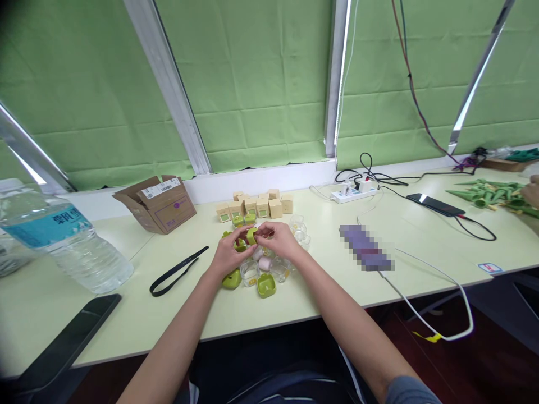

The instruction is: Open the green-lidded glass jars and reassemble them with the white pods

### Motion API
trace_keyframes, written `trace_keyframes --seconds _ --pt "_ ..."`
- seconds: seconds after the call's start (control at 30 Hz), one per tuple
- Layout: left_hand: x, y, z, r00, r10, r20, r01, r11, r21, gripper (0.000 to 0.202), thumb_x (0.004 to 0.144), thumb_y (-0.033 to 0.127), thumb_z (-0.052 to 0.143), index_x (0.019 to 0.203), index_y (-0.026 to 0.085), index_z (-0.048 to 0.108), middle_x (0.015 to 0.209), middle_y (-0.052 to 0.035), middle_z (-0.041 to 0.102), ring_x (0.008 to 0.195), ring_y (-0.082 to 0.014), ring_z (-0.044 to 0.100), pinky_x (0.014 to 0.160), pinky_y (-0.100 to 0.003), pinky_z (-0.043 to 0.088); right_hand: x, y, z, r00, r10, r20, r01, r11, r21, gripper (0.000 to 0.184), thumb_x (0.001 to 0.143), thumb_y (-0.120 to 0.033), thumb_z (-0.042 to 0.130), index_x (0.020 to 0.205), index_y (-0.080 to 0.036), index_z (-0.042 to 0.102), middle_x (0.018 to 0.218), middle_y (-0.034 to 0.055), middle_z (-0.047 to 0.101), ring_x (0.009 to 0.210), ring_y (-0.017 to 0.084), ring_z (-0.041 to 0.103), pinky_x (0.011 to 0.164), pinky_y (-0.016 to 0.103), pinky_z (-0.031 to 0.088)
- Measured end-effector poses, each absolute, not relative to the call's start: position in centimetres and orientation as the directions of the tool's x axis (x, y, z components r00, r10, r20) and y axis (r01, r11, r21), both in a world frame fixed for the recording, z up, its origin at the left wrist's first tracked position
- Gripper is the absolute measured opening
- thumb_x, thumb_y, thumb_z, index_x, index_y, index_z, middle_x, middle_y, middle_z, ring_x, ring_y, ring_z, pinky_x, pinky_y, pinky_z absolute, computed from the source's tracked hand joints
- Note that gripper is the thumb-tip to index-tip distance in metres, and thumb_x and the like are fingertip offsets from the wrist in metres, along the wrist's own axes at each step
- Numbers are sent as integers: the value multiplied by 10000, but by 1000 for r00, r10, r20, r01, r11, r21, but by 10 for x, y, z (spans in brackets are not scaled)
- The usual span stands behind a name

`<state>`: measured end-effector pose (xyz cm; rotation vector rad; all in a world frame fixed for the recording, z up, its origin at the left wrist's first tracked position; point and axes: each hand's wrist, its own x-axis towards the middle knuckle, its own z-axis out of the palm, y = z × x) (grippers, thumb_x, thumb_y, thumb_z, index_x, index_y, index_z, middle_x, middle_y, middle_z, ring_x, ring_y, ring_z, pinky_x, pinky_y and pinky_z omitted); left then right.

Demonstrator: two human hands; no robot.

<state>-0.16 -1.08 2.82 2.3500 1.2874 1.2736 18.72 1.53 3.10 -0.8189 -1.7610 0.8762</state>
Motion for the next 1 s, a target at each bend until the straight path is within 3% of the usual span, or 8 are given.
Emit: trace_keyframes --seconds 0.3,0.7,0.87,1.0 --pt "-2 -11 28 242 761 601 618 -599 510 495 786 316 684 1263 225 588 1031 -44 704 794 -162 636 735 -287 523 189 17 31 -292 838 462 158 518 -841 150 746 -305 688 820 -177 715 800 36 727 721 155 633 708 280 499" --pt "-5 -10 38 47 834 549 581 -470 665 516 807 429 659 1267 208 579 1014 -38 696 788 -151 627 718 -265 502 199 27 28 -102 853 512 231 521 -822 163 771 -302 675 861 -179 733 823 33 740 706 144 634 684 266 494" --pt "-14 -16 36 39 852 522 603 -436 668 519 814 449 649 1279 227 585 1003 -28 691 802 -155 615 756 -278 500 202 28 35 -137 859 493 310 510 -802 152 803 -258 651 900 -196 750 856 28 754 725 148 647 710 275 501" --pt "-19 -21 38 28 857 515 629 -416 657 528 816 464 644 1286 231 586 996 -30 686 795 -159 612 758 -285 499 206 30 37 -225 818 529 392 573 -720 148 825 -227 635 919 -209 749 901 21 758 775 151 651 747 277 494"
